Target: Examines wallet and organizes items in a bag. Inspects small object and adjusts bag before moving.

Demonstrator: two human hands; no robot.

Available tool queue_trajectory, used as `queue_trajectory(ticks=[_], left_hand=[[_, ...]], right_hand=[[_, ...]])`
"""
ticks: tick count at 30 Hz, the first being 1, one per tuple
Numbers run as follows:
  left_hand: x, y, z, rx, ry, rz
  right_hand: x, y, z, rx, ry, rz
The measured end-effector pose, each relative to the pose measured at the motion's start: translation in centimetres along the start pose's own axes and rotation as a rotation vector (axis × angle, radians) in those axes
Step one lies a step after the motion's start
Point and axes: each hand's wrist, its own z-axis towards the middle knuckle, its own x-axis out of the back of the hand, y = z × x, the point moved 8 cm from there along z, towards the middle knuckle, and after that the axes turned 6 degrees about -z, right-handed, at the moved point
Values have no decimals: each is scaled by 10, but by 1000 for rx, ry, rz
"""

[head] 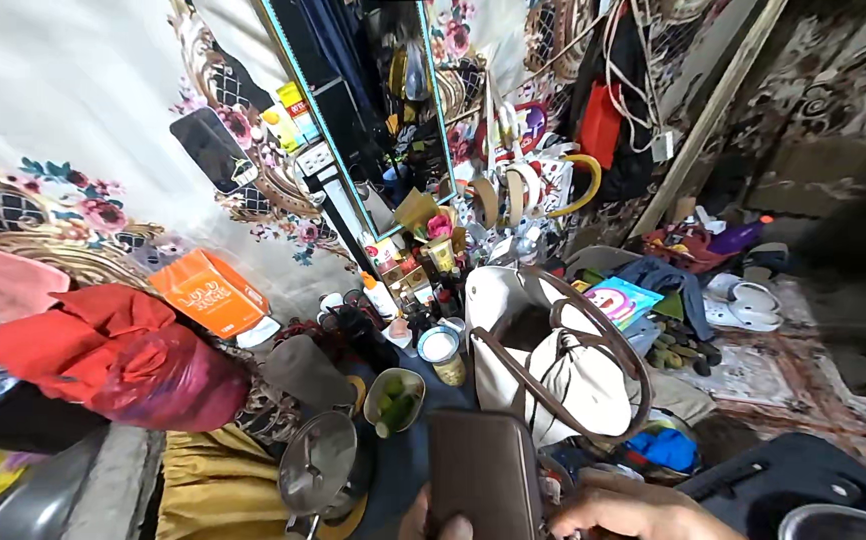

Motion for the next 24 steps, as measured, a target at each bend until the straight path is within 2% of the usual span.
queue_trajectory(ticks=[6,10,16,21,24], left_hand=[[0,24,30,61,379,-118],[-3,44,50,49,531,-160],[-38,85,88,-98,598,-463],[-72,125,128,-239,540,-629],[-90,143,161,-309,465,-733]], right_hand=[[-8,-6,4,17,-32,-33],[0,-11,13,34,-10,-130],[28,-28,38,146,154,-314],[43,-22,57,230,251,-437],[80,-3,69,251,350,-324]])
